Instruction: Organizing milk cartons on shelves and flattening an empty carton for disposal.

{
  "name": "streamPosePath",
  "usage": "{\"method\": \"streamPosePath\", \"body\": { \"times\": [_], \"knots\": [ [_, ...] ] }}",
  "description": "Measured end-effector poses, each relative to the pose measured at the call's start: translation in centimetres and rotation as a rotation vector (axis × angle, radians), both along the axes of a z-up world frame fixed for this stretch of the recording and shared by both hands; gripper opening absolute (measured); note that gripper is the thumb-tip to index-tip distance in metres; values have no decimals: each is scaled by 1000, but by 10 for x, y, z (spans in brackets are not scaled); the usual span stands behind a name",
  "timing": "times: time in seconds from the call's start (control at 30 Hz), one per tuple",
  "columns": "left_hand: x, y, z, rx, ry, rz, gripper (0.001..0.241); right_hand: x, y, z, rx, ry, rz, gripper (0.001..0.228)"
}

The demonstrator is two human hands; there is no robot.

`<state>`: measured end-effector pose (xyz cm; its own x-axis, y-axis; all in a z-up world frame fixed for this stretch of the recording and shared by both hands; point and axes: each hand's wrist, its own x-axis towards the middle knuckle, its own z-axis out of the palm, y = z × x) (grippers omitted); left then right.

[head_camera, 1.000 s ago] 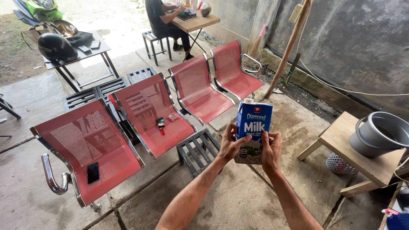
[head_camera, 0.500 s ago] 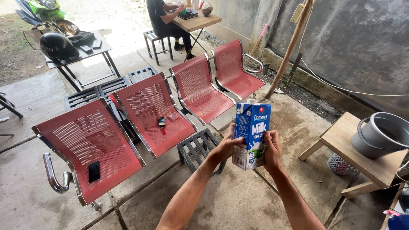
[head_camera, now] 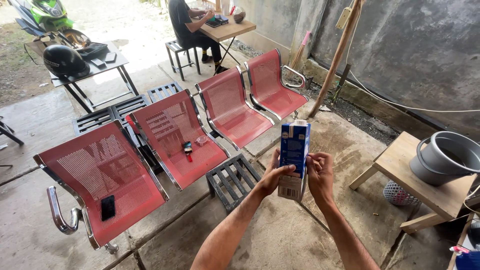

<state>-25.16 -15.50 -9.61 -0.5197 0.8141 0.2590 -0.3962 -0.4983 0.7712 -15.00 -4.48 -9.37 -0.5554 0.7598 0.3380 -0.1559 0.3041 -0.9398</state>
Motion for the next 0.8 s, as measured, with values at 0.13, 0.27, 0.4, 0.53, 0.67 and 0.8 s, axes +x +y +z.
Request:
{"method": "streamPosePath", "body": {
  "times": [0.13,0.27,0.4,0.53,0.67,0.8],
  "knots": [
    [5,0,14,-8,82,96,50,3,-10,7,92,-53,35,26],
    [6,0,11,-24,176,194,49,6,-8,7,49,-56,170,49],
    [9,-1,10,-64,226,267,51,8,-12,16,25,-54,257,47],
    [8,3,-2,-97,227,273,53,10,-10,10,37,9,266,35],
    [4,13,-25,-116,225,277,52,9,-8,-3,50,98,265,30],
    [9,16,-35,-89,205,275,51,6,9,-28,43,111,261,28]
  ]
}}
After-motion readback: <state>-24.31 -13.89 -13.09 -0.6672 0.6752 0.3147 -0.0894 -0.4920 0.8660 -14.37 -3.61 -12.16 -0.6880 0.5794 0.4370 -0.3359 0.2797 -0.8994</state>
